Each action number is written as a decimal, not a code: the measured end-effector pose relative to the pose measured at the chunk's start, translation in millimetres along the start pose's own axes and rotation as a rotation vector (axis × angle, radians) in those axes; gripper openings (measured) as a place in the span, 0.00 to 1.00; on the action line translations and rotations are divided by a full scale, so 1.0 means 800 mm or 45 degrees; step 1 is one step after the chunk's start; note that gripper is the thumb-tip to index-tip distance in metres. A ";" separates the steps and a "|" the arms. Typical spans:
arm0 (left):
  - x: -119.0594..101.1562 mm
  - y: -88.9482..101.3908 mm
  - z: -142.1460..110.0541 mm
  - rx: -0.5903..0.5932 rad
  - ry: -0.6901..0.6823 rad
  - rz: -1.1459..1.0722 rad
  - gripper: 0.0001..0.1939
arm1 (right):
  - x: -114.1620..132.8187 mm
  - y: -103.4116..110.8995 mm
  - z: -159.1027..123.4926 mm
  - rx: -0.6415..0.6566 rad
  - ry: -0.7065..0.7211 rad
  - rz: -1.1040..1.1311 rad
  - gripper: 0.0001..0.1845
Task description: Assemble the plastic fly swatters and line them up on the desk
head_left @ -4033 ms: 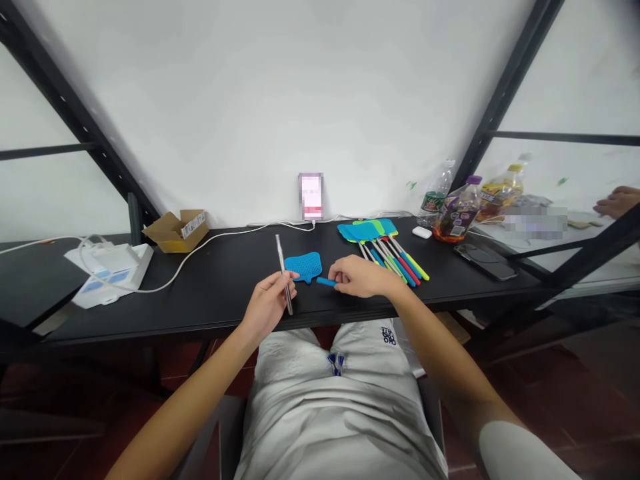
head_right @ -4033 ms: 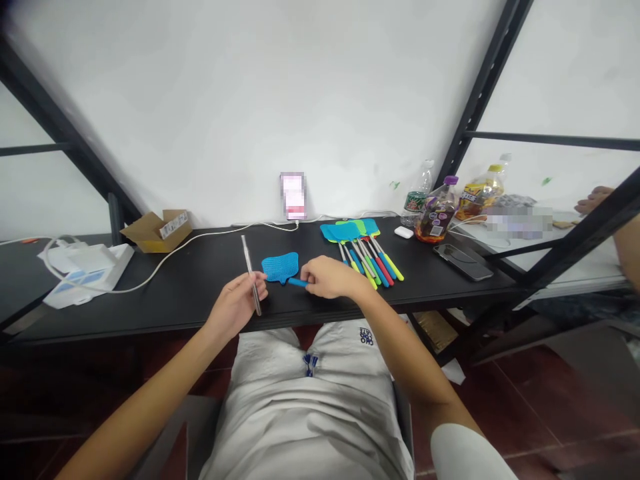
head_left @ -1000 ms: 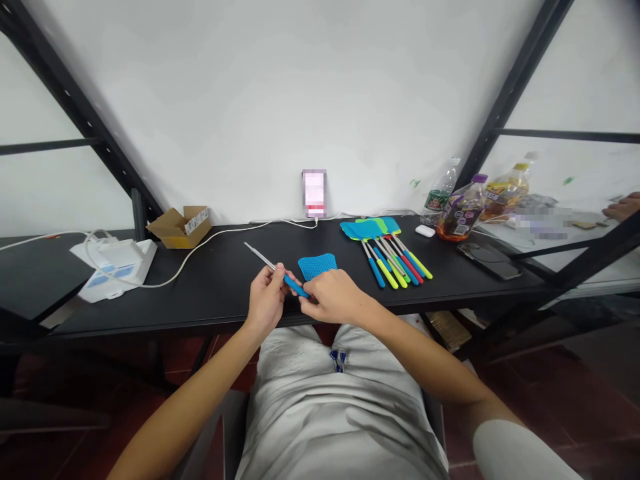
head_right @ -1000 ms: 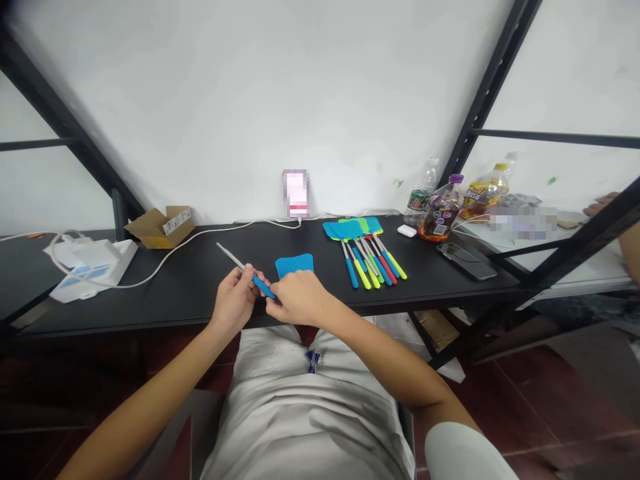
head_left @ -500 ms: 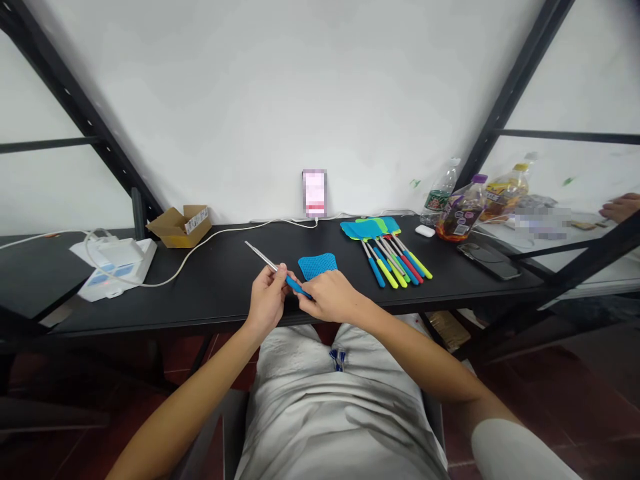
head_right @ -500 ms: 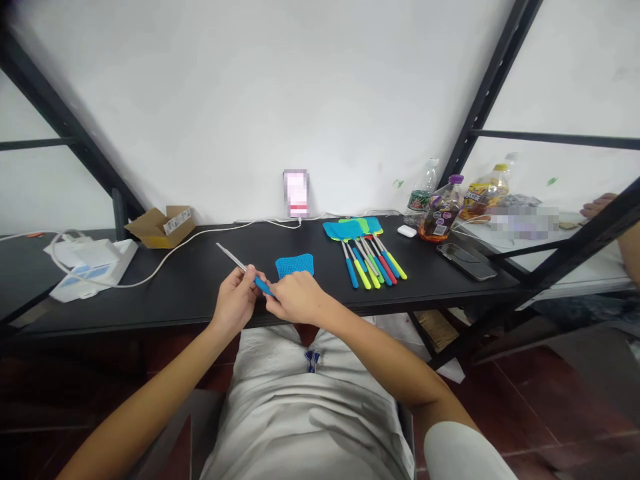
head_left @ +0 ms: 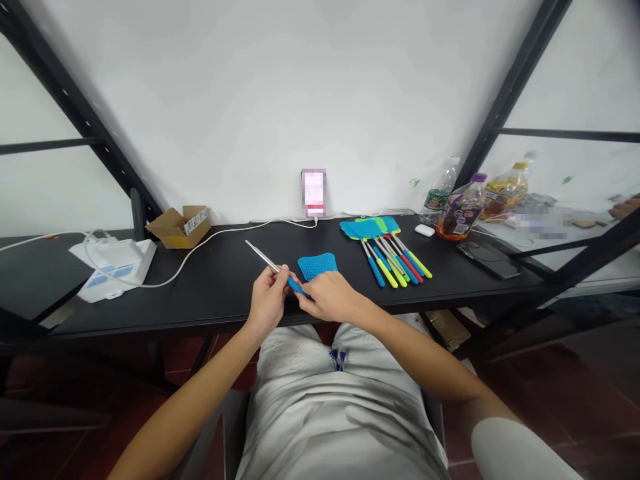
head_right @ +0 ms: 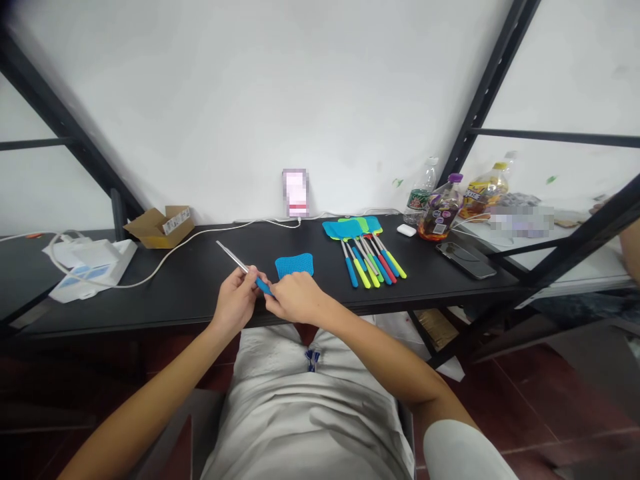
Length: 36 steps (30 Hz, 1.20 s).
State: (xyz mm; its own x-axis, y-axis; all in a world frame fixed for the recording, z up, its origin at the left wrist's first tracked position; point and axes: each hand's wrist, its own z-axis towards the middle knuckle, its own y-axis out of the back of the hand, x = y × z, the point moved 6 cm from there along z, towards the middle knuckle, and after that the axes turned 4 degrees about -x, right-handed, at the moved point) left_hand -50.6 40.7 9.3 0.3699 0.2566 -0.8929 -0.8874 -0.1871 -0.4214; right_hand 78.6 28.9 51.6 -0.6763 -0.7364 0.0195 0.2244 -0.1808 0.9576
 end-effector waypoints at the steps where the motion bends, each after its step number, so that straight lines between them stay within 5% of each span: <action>1: 0.000 0.000 0.000 0.000 0.000 -0.003 0.21 | 0.000 0.000 0.000 -0.007 -0.012 0.005 0.23; 18: -0.003 0.000 -0.001 0.003 -0.024 0.044 0.19 | 0.003 0.001 0.000 -0.078 -0.004 0.067 0.24; 24: -0.008 -0.004 -0.005 0.041 -0.032 0.038 0.17 | -0.047 0.026 -0.006 -0.147 -0.126 0.147 0.29; 30: -0.010 -0.009 -0.007 0.093 -0.025 0.123 0.15 | -0.088 -0.011 -0.008 0.164 -0.161 0.151 0.45; 36: -0.006 -0.009 -0.007 0.108 0.021 0.123 0.16 | -0.088 -0.007 -0.012 0.243 -0.141 0.112 0.42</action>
State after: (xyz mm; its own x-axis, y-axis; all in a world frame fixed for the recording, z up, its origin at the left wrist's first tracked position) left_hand -45.0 35.7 15.8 0.2854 0.2259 -0.9314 -0.9390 -0.1288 -0.3189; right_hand 131.3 75.4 42.4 -0.7349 -0.6662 0.1266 0.1564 0.0151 0.9876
